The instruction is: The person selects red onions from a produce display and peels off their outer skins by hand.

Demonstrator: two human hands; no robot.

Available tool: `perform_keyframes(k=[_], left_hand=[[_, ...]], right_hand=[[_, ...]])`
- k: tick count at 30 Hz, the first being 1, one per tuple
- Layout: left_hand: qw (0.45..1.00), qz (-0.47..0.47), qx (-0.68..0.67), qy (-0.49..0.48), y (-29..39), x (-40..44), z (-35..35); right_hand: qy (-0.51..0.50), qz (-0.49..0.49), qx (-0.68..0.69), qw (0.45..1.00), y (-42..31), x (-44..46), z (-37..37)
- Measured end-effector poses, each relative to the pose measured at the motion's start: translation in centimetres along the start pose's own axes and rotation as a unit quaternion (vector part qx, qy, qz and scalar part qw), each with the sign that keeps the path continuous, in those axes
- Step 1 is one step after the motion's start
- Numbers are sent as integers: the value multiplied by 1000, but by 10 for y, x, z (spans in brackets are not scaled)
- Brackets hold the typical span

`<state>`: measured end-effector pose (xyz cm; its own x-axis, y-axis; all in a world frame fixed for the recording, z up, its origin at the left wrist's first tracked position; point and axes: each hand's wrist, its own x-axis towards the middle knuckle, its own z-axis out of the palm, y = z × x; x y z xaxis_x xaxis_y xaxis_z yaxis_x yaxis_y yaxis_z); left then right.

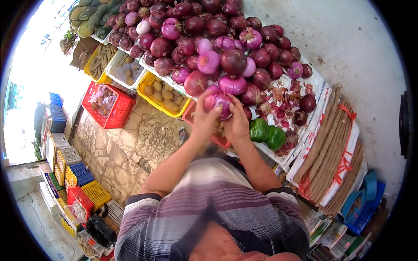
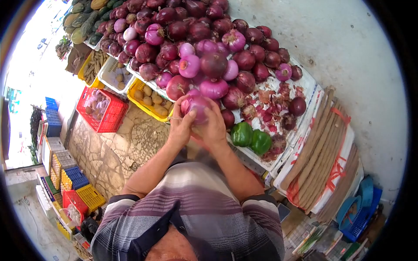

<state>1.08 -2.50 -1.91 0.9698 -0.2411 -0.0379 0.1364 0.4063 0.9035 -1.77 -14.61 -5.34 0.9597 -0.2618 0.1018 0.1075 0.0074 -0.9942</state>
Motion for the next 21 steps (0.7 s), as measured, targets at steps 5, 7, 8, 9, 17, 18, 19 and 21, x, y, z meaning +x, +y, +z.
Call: perform_keyframes(k=[5, 7, 8, 9, 17, 18, 19, 21], left_hand=[[1000, -10, 2, 3, -3, -1, -2], [1000, -9, -1, 5, 1, -3, 1], [1000, -5, 3, 4, 3, -4, 2], [1000, -1, 7, 3, 4, -4, 2], [1000, -3, -21, -13, 8, -10, 6], [999, -17, -51, -7, 9, -9, 6], [996, -32, -81, 0, 10, -9, 7], [988, -41, -150, 8, 11, -5, 10]], right_hand=[[22, 22, 29, 999, -5, 0, 2], [36, -24, -9, 999, 2, 0, 6], [44, -39, -17, 998, 7, -1, 7], [53, -54, -25, 997, 11, -1, 9], [88, 16, -13, 996, 9, -4, 6], [91, 38, 6, 995, 4, -2, 6], [81, 45, -9, 996, -5, -1, 5], [64, 25, -27, 997, -7, -1, 2]])
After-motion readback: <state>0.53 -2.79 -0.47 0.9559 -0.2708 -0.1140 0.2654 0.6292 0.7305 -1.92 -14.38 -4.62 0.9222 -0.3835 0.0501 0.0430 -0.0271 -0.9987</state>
